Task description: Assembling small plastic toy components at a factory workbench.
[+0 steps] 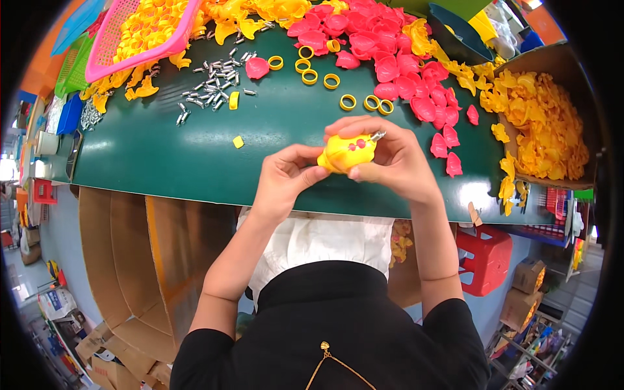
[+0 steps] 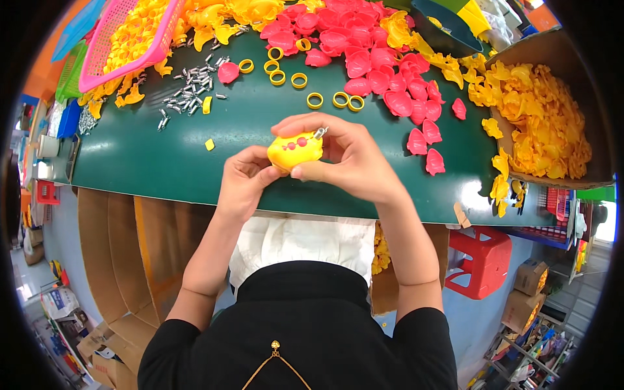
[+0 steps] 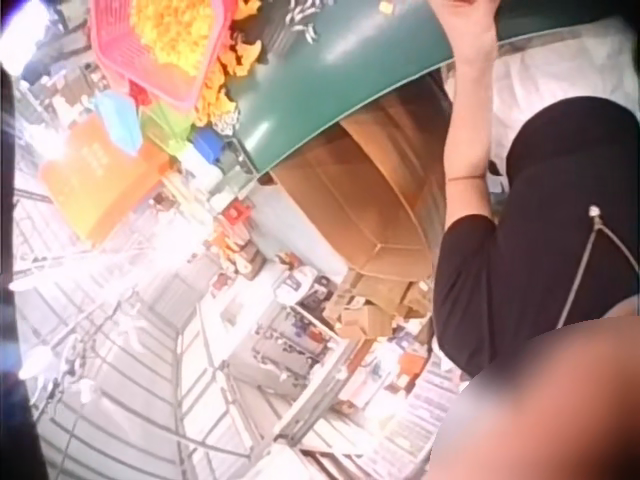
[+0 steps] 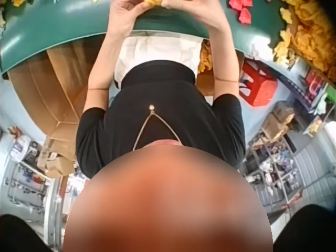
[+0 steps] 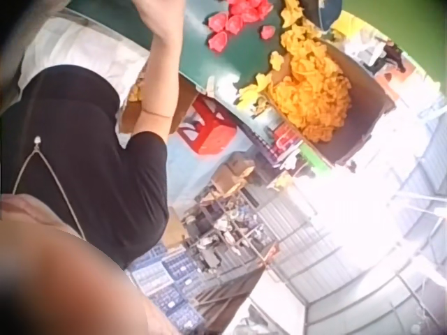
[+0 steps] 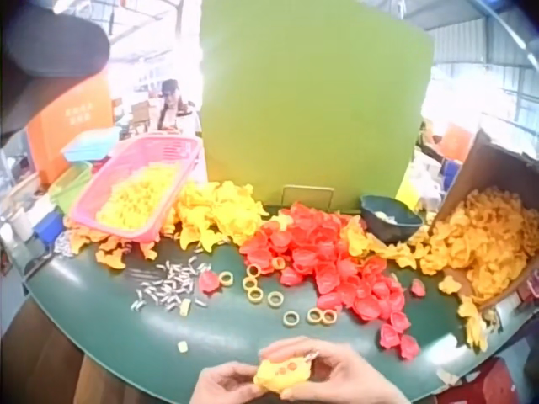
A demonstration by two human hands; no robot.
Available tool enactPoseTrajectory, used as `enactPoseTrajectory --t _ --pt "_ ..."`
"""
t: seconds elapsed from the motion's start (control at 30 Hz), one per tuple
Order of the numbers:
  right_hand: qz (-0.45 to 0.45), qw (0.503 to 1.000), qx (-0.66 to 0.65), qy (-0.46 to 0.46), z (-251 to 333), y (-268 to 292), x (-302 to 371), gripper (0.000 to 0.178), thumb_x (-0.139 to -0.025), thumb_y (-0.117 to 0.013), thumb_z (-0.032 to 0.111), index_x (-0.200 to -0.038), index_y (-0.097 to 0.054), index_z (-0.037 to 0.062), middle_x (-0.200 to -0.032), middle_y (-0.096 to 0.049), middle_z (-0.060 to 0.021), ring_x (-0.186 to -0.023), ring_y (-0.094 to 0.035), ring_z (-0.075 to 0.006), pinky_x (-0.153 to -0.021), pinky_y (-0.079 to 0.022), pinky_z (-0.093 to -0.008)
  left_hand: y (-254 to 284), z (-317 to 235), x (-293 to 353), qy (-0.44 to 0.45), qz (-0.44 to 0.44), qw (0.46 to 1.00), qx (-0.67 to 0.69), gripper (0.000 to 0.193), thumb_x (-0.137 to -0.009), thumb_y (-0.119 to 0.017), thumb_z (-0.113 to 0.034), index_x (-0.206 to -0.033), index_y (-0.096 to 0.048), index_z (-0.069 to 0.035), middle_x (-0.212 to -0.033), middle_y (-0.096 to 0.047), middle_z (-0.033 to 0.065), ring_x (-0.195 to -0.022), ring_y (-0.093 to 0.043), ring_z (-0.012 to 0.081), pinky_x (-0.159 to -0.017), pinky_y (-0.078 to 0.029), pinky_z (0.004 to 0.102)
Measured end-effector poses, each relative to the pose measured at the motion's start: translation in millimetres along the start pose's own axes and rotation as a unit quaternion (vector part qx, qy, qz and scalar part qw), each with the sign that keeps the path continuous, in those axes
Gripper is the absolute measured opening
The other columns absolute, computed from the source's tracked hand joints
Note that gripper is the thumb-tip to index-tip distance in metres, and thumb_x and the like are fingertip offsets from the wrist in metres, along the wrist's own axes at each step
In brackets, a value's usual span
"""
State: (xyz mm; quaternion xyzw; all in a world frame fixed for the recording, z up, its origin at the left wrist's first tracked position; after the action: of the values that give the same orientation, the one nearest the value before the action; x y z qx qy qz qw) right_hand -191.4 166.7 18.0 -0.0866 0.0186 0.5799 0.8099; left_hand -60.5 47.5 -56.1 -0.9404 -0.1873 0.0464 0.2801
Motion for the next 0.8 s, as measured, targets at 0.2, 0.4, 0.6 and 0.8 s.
enactPoseTrajectory --t 0.2,0.4,0.6,0.8 --pt "-0.024 0.999 0.032 0.011 -7.2 -2.0 7.5 0.043 -0.073 -0.076 0.001 -0.113 -0.061 0.0 -0.122 -0.057 -0.0149 -0.113 -0.057 -0.0208 -0.096 -0.047 -0.0354 -10.4 -15.4 1.5 0.09 0.003 0.995 -0.043 0.032 -0.083 -0.067 0.004 -0.114 -0.06 0.004 -0.104 -0.065 0.0093 -0.093 -0.064 0.0149 -0.087 -0.051 0.0263" --pt "-0.078 0.982 0.171 -0.01 -28.4 -10.9 15.4 0.04 -0.076 -0.072 -0.001 -0.114 -0.061 0.0013 -0.123 -0.058 -0.0117 -0.111 -0.058 -0.0194 -0.09 -0.05 -0.0298 -14.8 -35.6 4.7 -0.086 0.017 0.972 -0.218 0.038 -0.081 -0.068 0.005 -0.118 -0.059 0.002 -0.114 -0.059 0.0112 -0.103 -0.059 0.0176 -0.092 -0.048 0.0298" --pt "-0.127 0.946 0.288 0.072 -40.8 -25.8 13.6 0.034 -0.077 -0.074 0.004 -0.109 -0.062 0.0025 -0.12 -0.059 -0.0116 -0.106 -0.06 -0.0204 -0.083 -0.05 -0.0287 11.5 -18.6 2.6 -0.127 -0.053 0.956 -0.258 0.02 -0.078 -0.072 0.004 -0.097 -0.067 0.004 -0.096 -0.064 0.0083 -0.09 -0.061 0.014 -0.082 -0.05 0.0264" --pt "-0.164 0.925 0.335 0.078 -36.1 -35.7 20.5 0.037 -0.079 -0.071 0.007 -0.113 -0.057 0.0042 -0.115 -0.06 -0.0139 -0.102 -0.06 -0.029 -0.086 -0.048 -0.0325 7.6 -54.6 -8.0 -0.158 -0.034 0.858 -0.488 0.023 -0.075 -0.075 -0.006 -0.096 -0.07 -0.001 -0.095 -0.069 0.01 -0.098 -0.061 0.0219 -0.088 -0.047 0.0334"
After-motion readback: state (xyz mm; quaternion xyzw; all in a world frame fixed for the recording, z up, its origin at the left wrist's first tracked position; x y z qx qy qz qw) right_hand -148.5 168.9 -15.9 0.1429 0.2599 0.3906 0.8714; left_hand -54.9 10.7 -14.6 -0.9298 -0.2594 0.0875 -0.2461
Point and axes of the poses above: each hand's wrist, its own x-axis away from the middle knuckle, its own y-axis out of the back of the hand, z = x × y, the point moved 3 cm from there along -x, towards the middle knuckle
